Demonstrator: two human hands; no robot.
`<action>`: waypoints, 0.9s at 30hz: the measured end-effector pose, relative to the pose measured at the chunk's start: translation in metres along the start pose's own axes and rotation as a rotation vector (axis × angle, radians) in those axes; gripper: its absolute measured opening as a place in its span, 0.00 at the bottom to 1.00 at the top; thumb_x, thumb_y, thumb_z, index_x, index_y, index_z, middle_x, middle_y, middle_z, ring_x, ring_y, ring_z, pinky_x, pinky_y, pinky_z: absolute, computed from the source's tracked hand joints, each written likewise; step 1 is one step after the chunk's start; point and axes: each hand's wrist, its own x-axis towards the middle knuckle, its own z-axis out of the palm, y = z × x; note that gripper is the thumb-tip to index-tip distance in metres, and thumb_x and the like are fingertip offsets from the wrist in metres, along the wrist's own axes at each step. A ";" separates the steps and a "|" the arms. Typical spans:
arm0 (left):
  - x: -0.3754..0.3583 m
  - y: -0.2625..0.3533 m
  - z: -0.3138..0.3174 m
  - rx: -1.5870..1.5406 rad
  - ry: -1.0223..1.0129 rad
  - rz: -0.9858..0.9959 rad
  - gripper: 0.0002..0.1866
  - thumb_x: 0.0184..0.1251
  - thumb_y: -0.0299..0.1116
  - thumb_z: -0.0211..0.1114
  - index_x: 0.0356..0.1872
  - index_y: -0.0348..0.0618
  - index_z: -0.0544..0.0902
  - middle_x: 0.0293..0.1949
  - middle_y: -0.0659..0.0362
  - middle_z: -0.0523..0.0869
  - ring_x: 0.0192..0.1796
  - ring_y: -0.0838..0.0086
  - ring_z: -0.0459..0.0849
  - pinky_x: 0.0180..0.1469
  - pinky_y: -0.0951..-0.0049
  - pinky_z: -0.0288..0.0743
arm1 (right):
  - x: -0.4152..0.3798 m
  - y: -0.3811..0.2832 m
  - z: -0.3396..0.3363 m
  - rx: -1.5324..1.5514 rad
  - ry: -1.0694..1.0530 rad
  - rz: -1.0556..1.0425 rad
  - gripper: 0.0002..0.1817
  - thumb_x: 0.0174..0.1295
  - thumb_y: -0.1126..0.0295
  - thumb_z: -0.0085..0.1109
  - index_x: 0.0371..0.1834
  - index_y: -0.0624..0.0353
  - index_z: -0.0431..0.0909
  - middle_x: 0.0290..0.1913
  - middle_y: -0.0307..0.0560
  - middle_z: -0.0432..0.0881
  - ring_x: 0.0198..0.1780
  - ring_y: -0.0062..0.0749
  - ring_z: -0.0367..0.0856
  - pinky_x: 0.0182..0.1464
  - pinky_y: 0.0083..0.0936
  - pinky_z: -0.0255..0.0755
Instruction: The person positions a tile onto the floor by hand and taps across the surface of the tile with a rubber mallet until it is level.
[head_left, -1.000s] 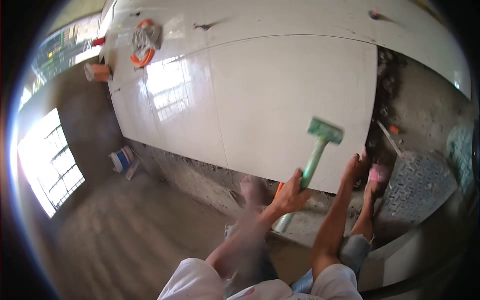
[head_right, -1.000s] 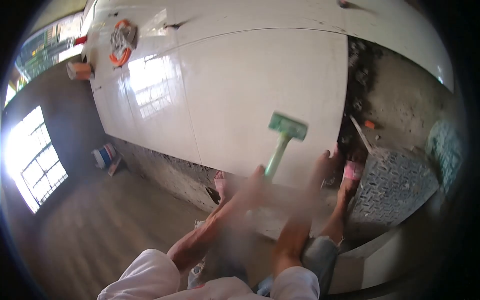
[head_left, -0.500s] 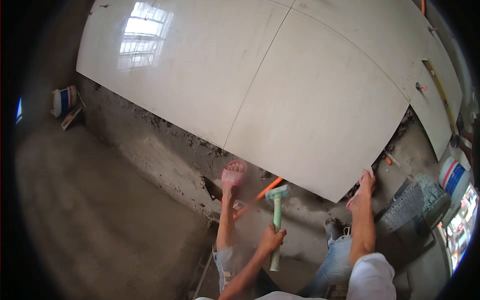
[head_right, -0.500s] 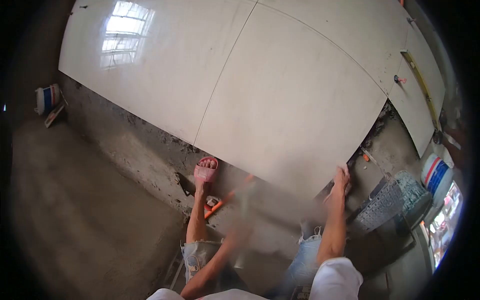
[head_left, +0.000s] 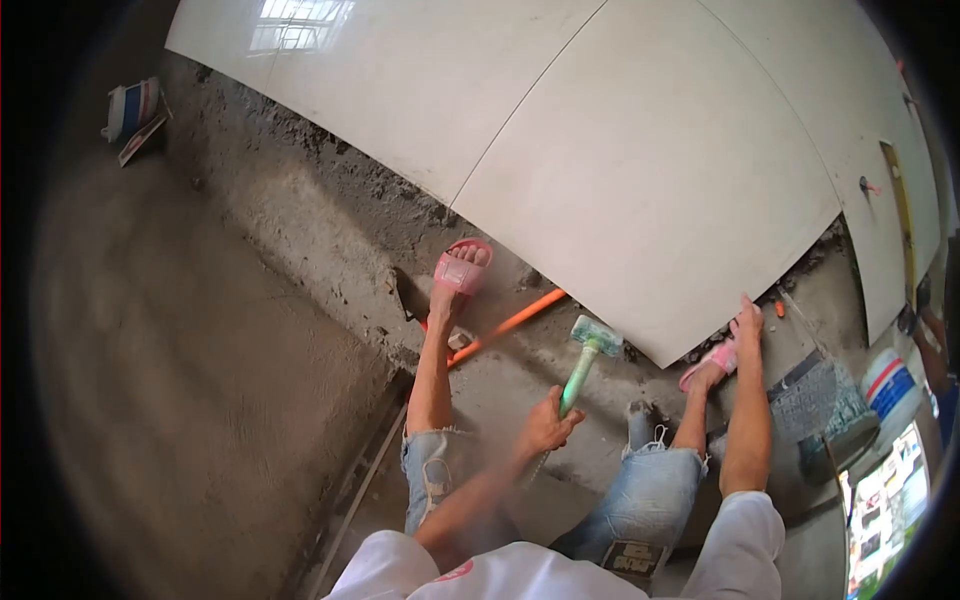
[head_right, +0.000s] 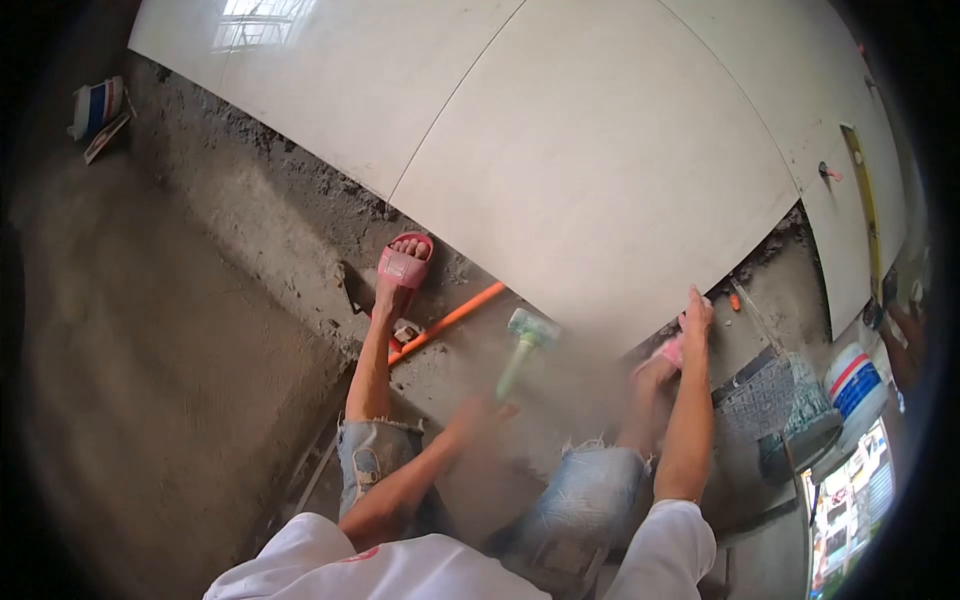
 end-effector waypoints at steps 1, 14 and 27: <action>0.001 -0.002 0.006 0.008 0.021 0.005 0.20 0.66 0.40 0.63 0.47 0.41 0.64 0.21 0.55 0.77 0.18 0.71 0.79 0.21 0.66 0.73 | 0.005 0.000 -0.004 0.037 -0.028 -0.057 0.23 0.63 0.50 0.60 0.52 0.54 0.76 0.47 0.40 0.79 0.47 0.30 0.75 0.50 0.32 0.69; 0.025 -0.035 0.042 -0.011 0.001 -0.018 0.18 0.64 0.34 0.61 0.48 0.42 0.64 0.23 0.56 0.75 0.19 0.71 0.78 0.20 0.66 0.72 | -0.003 -0.020 -0.014 -0.097 0.017 -0.197 0.28 0.64 0.52 0.61 0.59 0.61 0.75 0.53 0.48 0.79 0.50 0.33 0.78 0.44 0.31 0.75; 0.059 -0.070 0.020 0.047 0.065 0.187 0.16 0.57 0.31 0.62 0.42 0.35 0.68 0.21 0.58 0.76 0.17 0.72 0.78 0.18 0.70 0.73 | -0.009 -0.014 0.015 -0.175 0.229 -0.326 0.27 0.61 0.57 0.62 0.58 0.64 0.76 0.49 0.53 0.83 0.51 0.37 0.80 0.54 0.32 0.73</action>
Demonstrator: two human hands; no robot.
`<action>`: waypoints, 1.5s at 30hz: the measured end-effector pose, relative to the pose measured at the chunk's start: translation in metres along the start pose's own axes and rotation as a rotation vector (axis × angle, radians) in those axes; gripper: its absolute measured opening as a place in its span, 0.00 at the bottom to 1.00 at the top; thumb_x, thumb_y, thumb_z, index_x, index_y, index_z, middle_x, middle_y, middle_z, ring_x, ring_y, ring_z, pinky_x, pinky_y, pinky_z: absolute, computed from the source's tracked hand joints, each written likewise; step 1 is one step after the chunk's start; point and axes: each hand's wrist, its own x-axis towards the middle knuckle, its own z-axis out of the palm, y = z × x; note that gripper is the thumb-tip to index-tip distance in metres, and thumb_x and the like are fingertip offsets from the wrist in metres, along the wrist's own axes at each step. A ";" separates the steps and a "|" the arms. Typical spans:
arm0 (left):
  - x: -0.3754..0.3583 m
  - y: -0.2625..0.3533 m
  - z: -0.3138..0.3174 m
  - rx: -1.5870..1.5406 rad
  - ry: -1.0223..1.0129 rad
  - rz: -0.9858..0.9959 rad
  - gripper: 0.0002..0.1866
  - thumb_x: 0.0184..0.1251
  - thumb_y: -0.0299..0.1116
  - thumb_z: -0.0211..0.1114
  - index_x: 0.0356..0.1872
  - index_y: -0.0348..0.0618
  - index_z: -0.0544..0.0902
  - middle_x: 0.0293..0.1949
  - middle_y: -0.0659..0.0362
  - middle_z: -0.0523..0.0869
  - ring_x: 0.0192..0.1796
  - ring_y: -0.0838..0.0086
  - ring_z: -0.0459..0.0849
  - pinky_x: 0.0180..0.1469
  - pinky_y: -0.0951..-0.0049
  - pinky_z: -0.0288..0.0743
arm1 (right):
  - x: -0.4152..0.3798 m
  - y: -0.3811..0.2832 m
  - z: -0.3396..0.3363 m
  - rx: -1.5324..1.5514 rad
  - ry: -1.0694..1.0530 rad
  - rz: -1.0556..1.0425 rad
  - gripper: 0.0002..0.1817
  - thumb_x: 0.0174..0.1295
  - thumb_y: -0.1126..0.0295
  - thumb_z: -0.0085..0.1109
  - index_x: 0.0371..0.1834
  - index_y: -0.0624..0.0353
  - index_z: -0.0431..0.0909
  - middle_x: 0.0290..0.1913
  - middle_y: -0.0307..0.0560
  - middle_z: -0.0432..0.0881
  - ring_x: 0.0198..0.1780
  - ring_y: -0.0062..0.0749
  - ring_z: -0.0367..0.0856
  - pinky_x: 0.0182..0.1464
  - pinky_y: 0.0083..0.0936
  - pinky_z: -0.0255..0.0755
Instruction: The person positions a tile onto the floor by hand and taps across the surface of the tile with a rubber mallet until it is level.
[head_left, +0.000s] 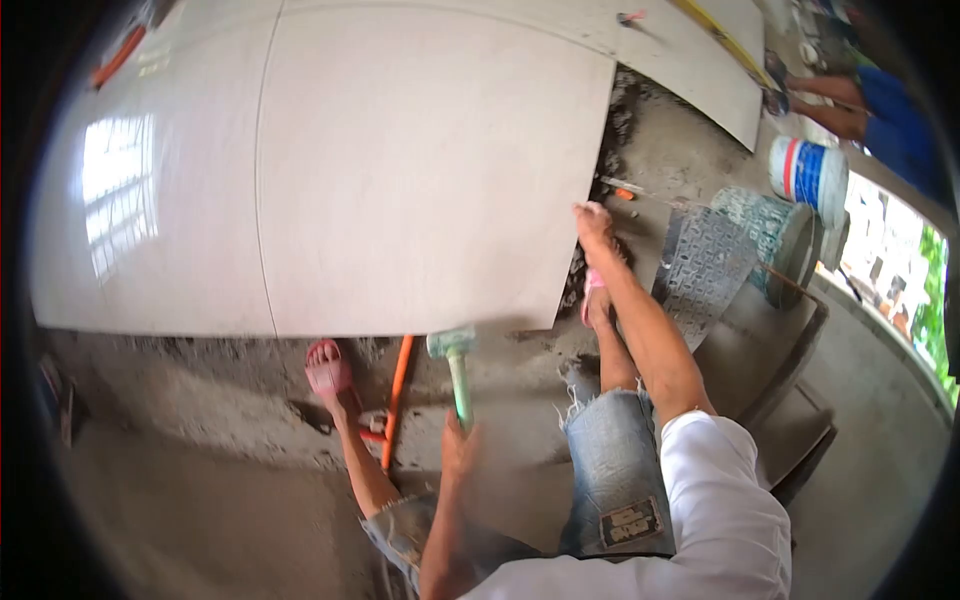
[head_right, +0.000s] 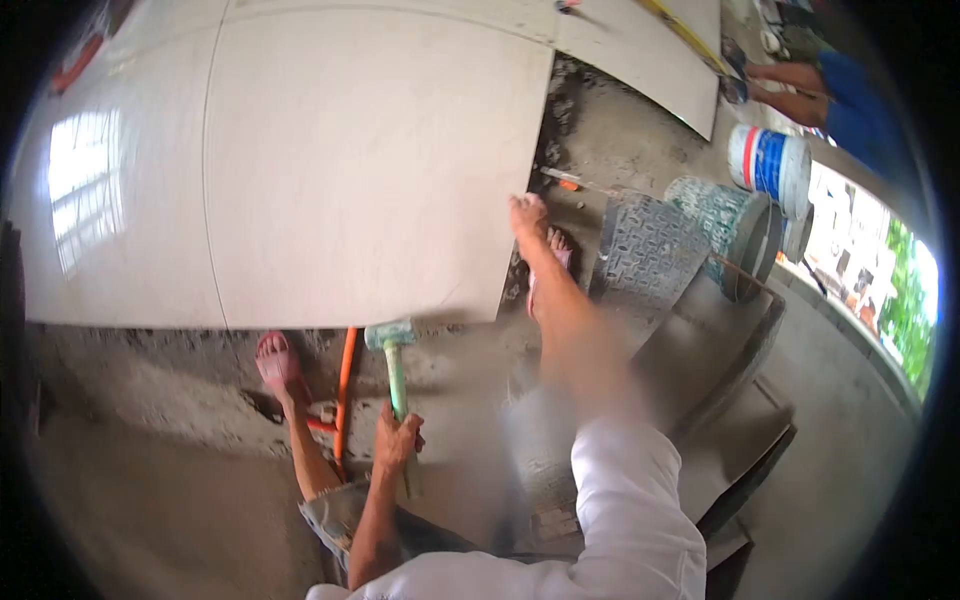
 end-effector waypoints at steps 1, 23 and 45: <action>0.003 -0.004 -0.002 0.002 0.004 0.007 0.16 0.57 0.31 0.63 0.41 0.35 0.68 0.21 0.58 0.75 0.17 0.72 0.78 0.18 0.70 0.73 | -0.006 -0.006 0.000 0.042 -0.006 0.026 0.30 0.60 0.55 0.63 0.60 0.66 0.75 0.53 0.58 0.81 0.56 0.42 0.78 0.58 0.33 0.72; 0.001 0.230 0.008 0.508 -0.118 -0.046 0.21 0.55 0.40 0.69 0.43 0.37 0.75 0.26 0.54 0.81 0.28 0.68 0.83 0.34 0.63 0.77 | -0.058 0.062 0.034 0.235 -0.012 -0.084 0.32 0.68 0.55 0.55 0.69 0.67 0.66 0.69 0.61 0.69 0.72 0.45 0.64 0.72 0.35 0.57; -0.016 0.214 -0.069 -0.025 0.029 0.131 0.20 0.55 0.37 0.66 0.46 0.35 0.76 0.26 0.55 0.80 0.28 0.72 0.80 0.34 0.67 0.75 | -0.234 -0.035 0.146 -0.020 -0.123 -0.281 0.44 0.63 0.70 0.57 0.80 0.59 0.43 0.79 0.64 0.44 0.80 0.62 0.39 0.77 0.48 0.43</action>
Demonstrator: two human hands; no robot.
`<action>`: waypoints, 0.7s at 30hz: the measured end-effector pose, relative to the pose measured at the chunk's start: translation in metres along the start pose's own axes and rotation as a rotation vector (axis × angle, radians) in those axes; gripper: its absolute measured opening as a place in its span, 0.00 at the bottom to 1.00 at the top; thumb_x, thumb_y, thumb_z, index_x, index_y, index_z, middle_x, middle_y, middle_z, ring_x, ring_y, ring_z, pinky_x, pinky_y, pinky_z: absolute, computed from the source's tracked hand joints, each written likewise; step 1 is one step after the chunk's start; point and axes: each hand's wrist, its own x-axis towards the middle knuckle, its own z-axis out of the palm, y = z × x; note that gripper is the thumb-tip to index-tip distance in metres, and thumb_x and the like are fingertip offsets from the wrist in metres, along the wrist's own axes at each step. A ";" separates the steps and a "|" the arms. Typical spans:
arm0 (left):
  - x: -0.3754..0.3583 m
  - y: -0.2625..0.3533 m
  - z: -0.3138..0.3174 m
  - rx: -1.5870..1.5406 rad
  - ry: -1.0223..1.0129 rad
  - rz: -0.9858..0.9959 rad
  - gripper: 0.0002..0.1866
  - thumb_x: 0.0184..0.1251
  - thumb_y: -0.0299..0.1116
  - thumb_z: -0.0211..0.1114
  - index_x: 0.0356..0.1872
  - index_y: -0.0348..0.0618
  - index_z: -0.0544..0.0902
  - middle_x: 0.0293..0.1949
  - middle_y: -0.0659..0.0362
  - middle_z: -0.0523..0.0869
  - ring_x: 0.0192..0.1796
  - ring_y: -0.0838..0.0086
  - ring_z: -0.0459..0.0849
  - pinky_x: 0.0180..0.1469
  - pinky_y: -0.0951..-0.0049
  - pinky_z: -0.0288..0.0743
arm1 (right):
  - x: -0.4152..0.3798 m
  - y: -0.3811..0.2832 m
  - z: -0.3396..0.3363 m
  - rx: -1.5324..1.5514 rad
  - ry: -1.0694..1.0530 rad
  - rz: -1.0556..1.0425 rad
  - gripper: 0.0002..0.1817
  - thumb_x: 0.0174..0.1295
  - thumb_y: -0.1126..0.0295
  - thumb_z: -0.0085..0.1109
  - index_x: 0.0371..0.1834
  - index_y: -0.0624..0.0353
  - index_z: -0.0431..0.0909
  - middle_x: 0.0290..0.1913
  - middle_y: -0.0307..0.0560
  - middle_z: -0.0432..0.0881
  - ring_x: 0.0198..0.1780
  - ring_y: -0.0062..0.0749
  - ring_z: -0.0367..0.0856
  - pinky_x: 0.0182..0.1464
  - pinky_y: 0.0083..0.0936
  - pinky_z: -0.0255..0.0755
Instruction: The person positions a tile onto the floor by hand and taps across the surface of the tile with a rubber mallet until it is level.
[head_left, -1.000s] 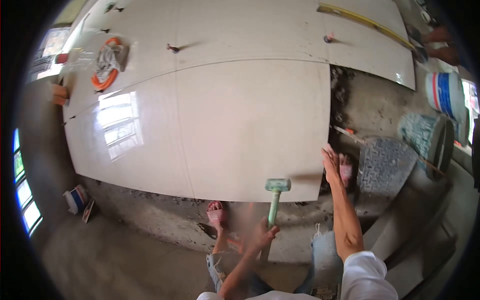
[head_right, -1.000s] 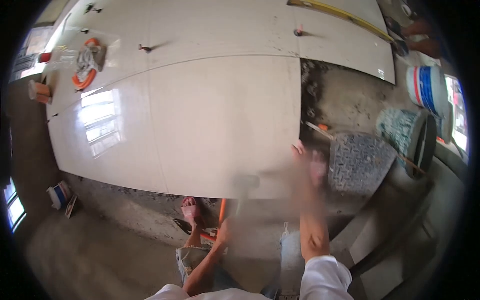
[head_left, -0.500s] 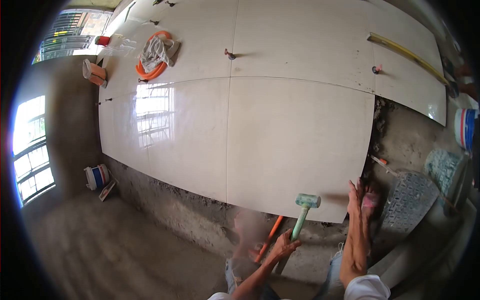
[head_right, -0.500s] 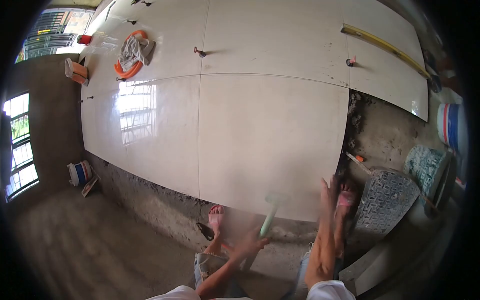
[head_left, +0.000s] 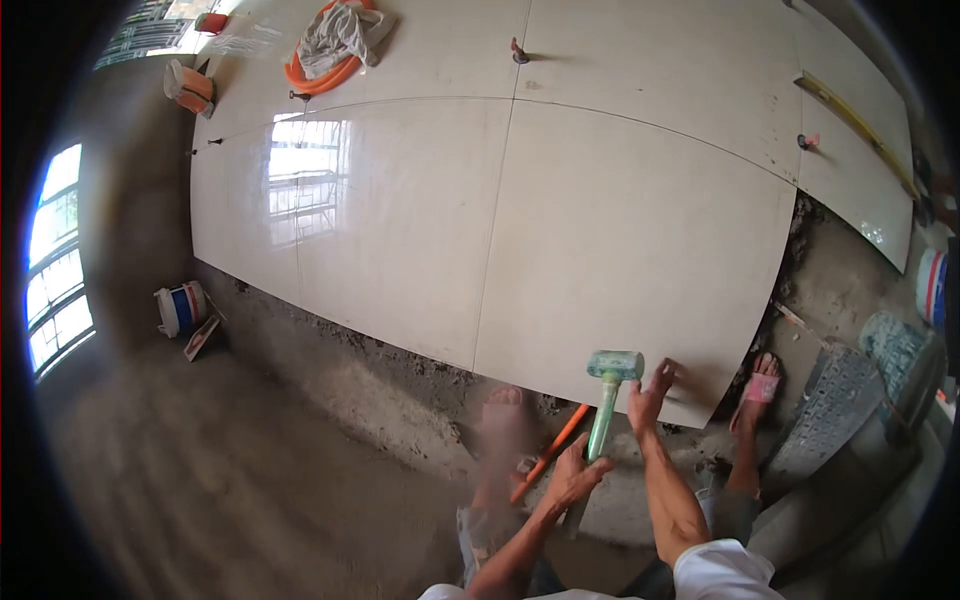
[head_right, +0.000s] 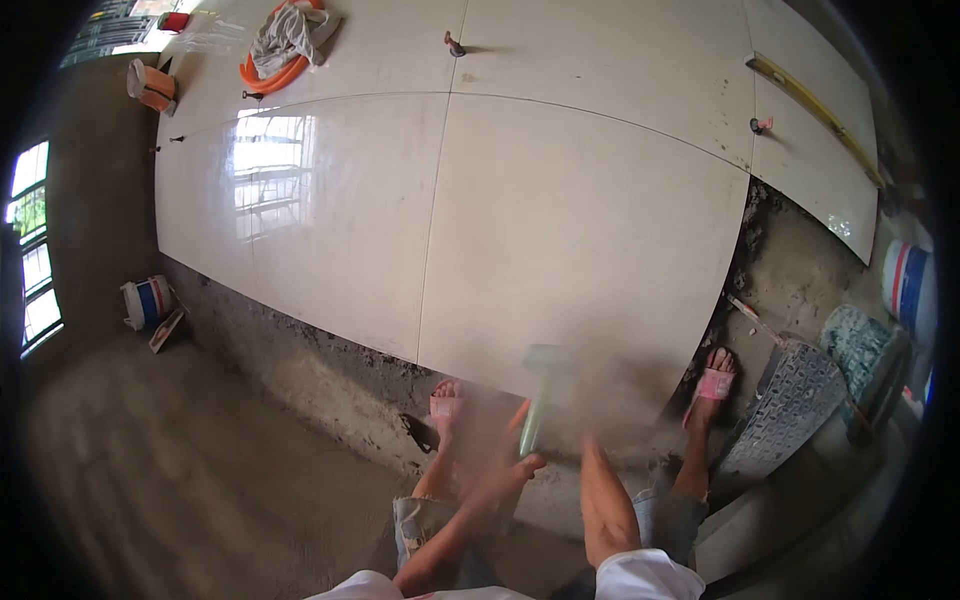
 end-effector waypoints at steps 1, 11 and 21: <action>-0.002 0.002 -0.007 0.034 0.029 -0.036 0.21 0.55 0.36 0.66 0.47 0.35 0.76 0.27 0.56 0.80 0.28 0.73 0.80 0.34 0.68 0.76 | -0.001 -0.030 -0.008 -0.065 -0.019 -0.083 0.43 0.64 0.68 0.56 0.79 0.59 0.44 0.79 0.64 0.45 0.79 0.63 0.40 0.77 0.49 0.44; -0.003 0.021 -0.040 -0.136 0.127 -0.194 0.12 0.50 0.25 0.65 0.38 0.40 0.76 0.24 0.66 0.74 0.23 0.81 0.74 0.25 0.78 0.67 | 0.252 -0.106 -0.097 -0.545 0.252 -0.153 0.41 0.70 0.44 0.47 0.79 0.51 0.46 0.80 0.51 0.46 0.80 0.52 0.41 0.68 0.67 0.50; 0.007 0.036 -0.004 -0.071 0.164 -0.147 0.14 0.46 0.27 0.64 0.37 0.37 0.75 0.25 0.62 0.74 0.24 0.79 0.74 0.27 0.77 0.70 | 0.383 -0.092 -0.203 -0.670 0.207 -0.212 0.60 0.56 0.22 0.44 0.79 0.58 0.43 0.80 0.55 0.44 0.80 0.50 0.42 0.72 0.64 0.48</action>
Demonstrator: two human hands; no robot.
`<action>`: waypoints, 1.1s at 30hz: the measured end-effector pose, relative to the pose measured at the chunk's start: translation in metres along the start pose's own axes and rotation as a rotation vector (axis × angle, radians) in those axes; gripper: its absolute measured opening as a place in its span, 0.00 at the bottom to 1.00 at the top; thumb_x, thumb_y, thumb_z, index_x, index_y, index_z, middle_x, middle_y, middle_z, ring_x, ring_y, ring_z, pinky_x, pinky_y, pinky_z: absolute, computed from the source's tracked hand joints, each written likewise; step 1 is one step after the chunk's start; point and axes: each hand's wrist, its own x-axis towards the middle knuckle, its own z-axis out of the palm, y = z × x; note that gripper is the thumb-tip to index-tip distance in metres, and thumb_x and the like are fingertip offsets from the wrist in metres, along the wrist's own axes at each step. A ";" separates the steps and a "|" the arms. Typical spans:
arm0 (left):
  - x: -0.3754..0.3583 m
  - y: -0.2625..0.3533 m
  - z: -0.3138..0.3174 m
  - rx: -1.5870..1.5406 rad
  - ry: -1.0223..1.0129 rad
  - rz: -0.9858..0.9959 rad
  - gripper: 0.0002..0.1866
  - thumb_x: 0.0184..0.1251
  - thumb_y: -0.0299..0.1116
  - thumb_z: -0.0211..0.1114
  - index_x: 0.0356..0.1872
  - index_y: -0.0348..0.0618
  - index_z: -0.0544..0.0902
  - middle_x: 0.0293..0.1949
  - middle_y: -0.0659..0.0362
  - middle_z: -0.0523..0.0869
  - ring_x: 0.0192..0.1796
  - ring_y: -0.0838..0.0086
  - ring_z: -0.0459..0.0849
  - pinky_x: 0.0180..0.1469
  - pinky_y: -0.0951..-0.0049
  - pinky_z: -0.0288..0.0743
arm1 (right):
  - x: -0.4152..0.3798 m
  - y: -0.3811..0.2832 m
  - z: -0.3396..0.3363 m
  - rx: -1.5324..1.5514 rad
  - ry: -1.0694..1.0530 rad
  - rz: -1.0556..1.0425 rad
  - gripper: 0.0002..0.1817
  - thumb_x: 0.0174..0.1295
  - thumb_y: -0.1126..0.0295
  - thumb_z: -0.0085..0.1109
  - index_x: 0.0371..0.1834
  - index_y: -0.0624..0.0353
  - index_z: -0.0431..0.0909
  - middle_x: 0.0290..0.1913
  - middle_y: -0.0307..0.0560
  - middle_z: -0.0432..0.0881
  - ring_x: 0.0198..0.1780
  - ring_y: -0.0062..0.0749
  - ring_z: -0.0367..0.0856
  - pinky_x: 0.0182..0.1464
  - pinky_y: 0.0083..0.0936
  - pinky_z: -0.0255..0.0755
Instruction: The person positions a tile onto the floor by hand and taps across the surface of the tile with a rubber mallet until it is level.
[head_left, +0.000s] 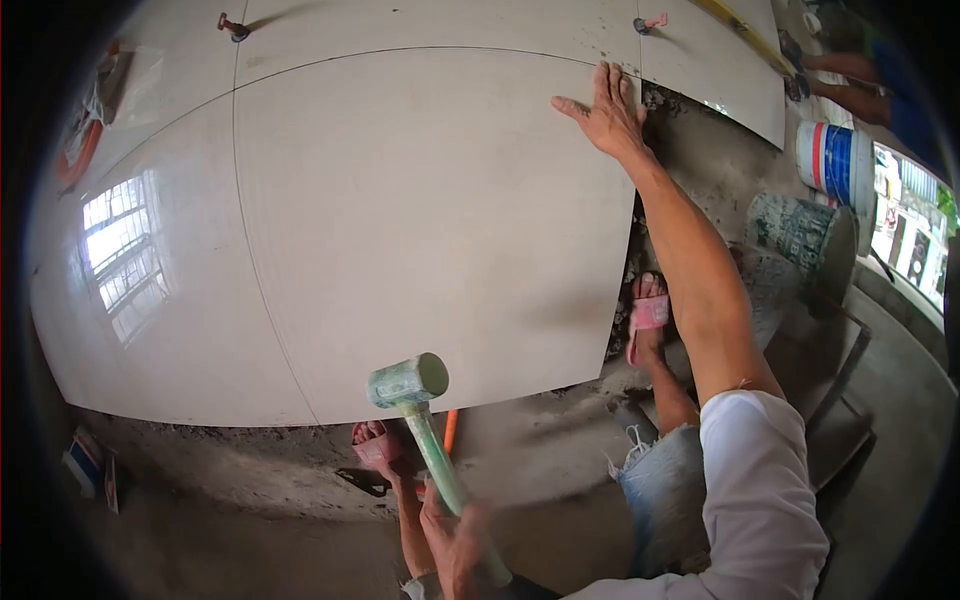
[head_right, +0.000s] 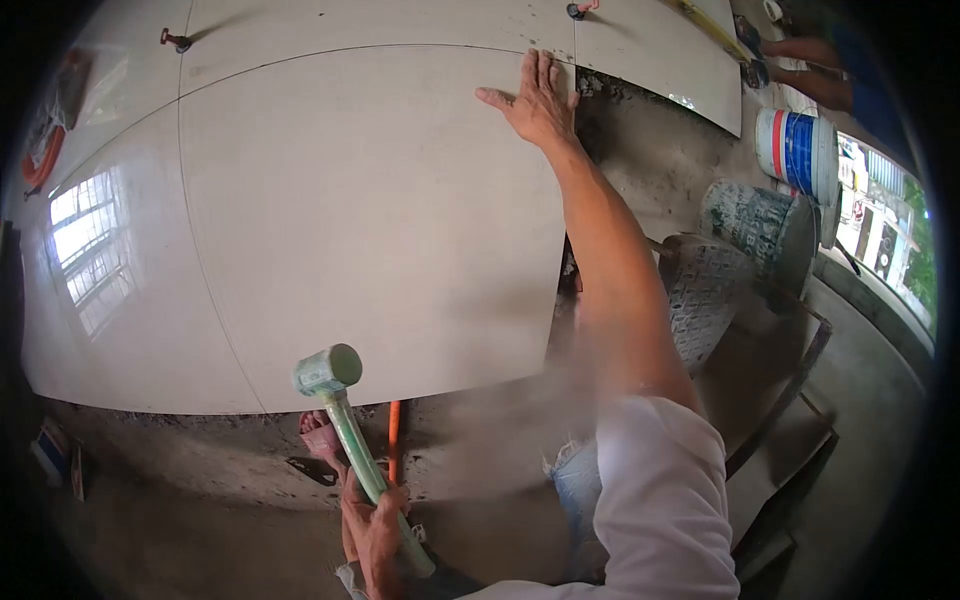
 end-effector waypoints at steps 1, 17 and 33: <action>0.003 -0.014 0.001 0.025 -0.009 0.024 0.15 0.46 0.28 0.65 0.37 0.37 0.75 0.25 0.63 0.74 0.24 0.79 0.75 0.27 0.77 0.70 | 0.001 0.003 0.002 -0.005 0.009 0.005 0.60 0.56 0.22 0.44 0.79 0.58 0.43 0.80 0.55 0.44 0.80 0.50 0.42 0.72 0.64 0.47; -0.019 0.010 -0.057 0.052 -0.113 -0.087 0.19 0.55 0.41 0.66 0.40 0.39 0.74 0.27 0.60 0.73 0.31 0.77 0.71 0.36 0.73 0.69 | -0.004 -0.231 0.041 0.119 0.214 -0.185 0.40 0.72 0.38 0.37 0.80 0.49 0.47 0.81 0.53 0.43 0.79 0.58 0.39 0.73 0.64 0.43; -0.022 -0.018 -0.122 -0.136 0.015 -0.042 0.12 0.55 0.33 0.63 0.37 0.40 0.73 0.19 0.61 0.70 0.23 0.79 0.69 0.28 0.73 0.68 | -0.346 -0.393 0.100 0.045 -0.185 -0.986 0.42 0.64 0.44 0.56 0.78 0.48 0.54 0.81 0.41 0.48 0.81 0.39 0.42 0.73 0.63 0.42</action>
